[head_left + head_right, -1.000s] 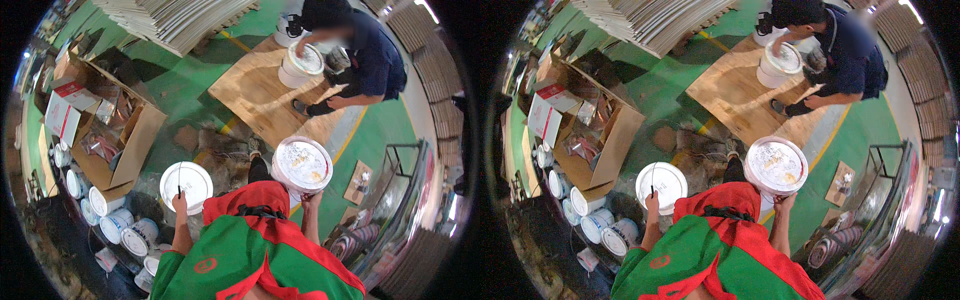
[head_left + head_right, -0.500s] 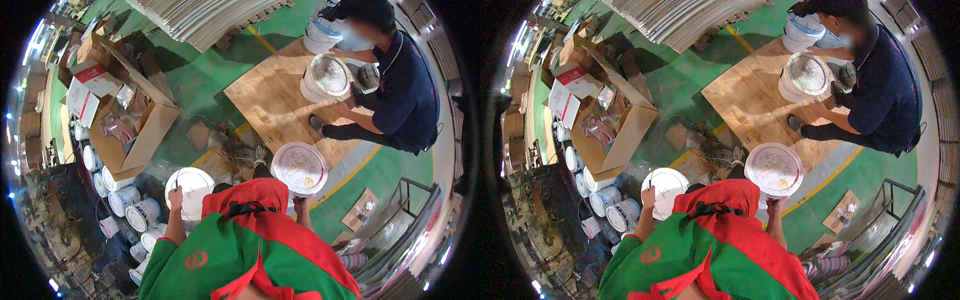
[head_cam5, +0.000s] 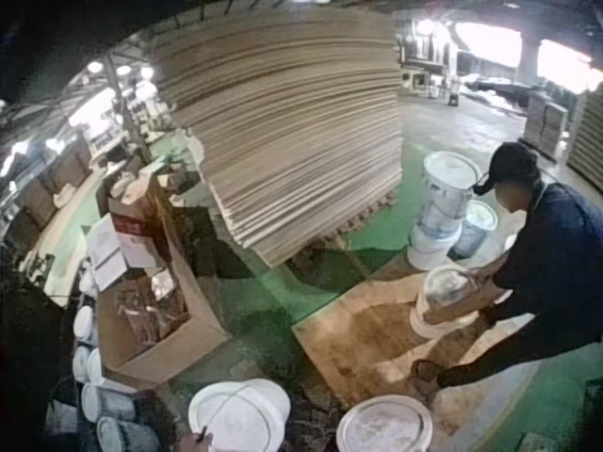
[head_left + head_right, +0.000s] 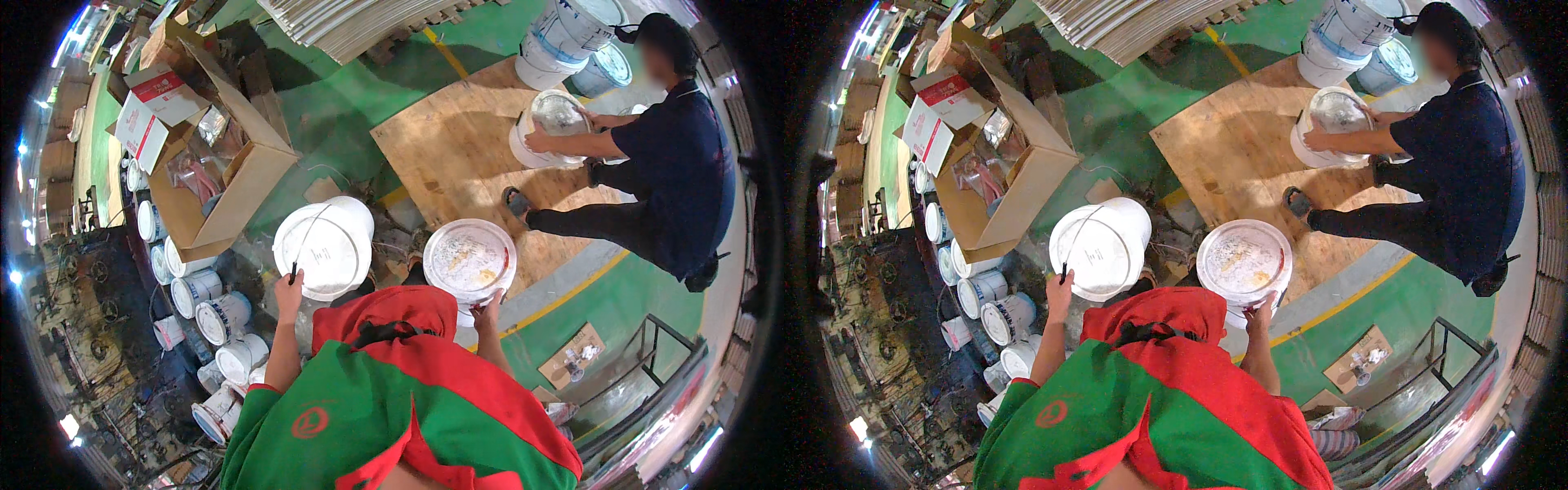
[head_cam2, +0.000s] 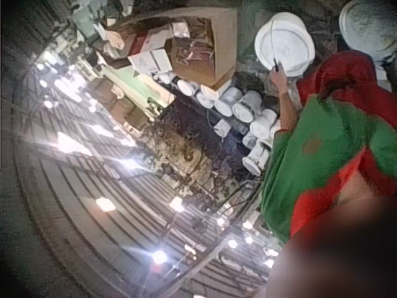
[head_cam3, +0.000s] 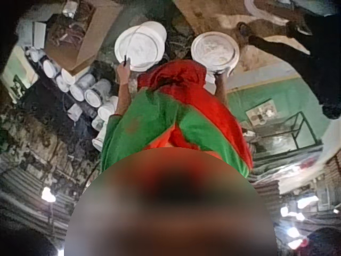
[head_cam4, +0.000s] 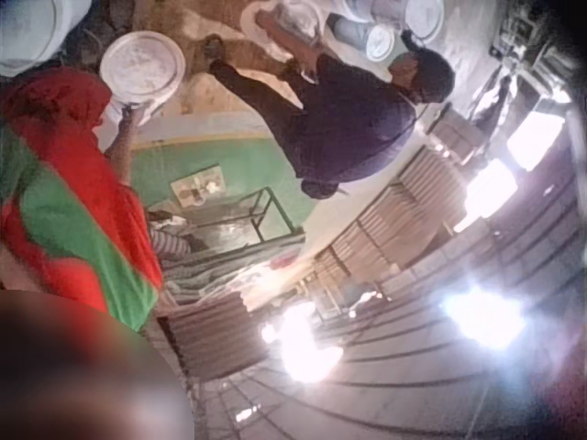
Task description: The person repeatedly picks up white paint buckets by their lids, carries them short distances across a green factory floor, and places them down. Another worker is visible nearby handling similar buckets. The person also moves a cardboard box and walks between stacks of materials.
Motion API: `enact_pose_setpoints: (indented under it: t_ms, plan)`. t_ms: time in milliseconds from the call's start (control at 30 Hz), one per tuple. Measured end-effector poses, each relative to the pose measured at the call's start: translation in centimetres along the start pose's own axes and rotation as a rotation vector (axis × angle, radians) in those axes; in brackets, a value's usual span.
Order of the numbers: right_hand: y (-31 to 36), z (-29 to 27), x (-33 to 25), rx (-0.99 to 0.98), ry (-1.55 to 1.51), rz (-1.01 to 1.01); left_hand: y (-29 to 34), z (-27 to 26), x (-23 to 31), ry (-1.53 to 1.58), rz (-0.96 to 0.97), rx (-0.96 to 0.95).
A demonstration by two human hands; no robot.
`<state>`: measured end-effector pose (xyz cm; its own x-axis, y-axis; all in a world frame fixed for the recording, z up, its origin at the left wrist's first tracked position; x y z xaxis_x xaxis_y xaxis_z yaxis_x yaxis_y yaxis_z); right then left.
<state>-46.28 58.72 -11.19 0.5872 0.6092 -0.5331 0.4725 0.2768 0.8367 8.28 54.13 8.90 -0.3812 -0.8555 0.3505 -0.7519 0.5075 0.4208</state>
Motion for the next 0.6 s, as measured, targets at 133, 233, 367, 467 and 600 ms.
enact_pose_setpoints:
  t_ms: [133,233,367,467,600]
  plan:
    - [0.8,0.3,-1.9,-0.041,0.199,-0.069,0.4,0.6,1.5,0.036,0.016,-0.009]
    - [1.2,0.5,-2.2,-0.136,0.208,-0.134,0.0,1.1,3.1,0.033,0.075,0.032]
    - [-0.3,1.4,-1.4,-0.024,0.344,-0.228,-0.9,2.3,5.0,0.050,0.076,-0.007]
    - [-2.5,3.1,-1.5,0.158,0.552,-0.290,-2.1,3.5,6.4,0.147,0.038,-0.085]
    - [-4.8,4.5,-4.1,0.121,0.412,-0.304,-5.0,5.5,10.4,0.201,0.025,-0.125]
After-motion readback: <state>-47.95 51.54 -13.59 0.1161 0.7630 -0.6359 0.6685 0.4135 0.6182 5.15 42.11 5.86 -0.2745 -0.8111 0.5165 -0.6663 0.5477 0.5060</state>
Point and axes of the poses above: each hand's wrist, its own y-axis away from the middle knuckle, its own z-axis out of the palm, x = y × z, the point moved 4 cm from there along -y, towards the middle knuckle, and after that the axes turned 15 degrees about -z, right-handed, at the moved point
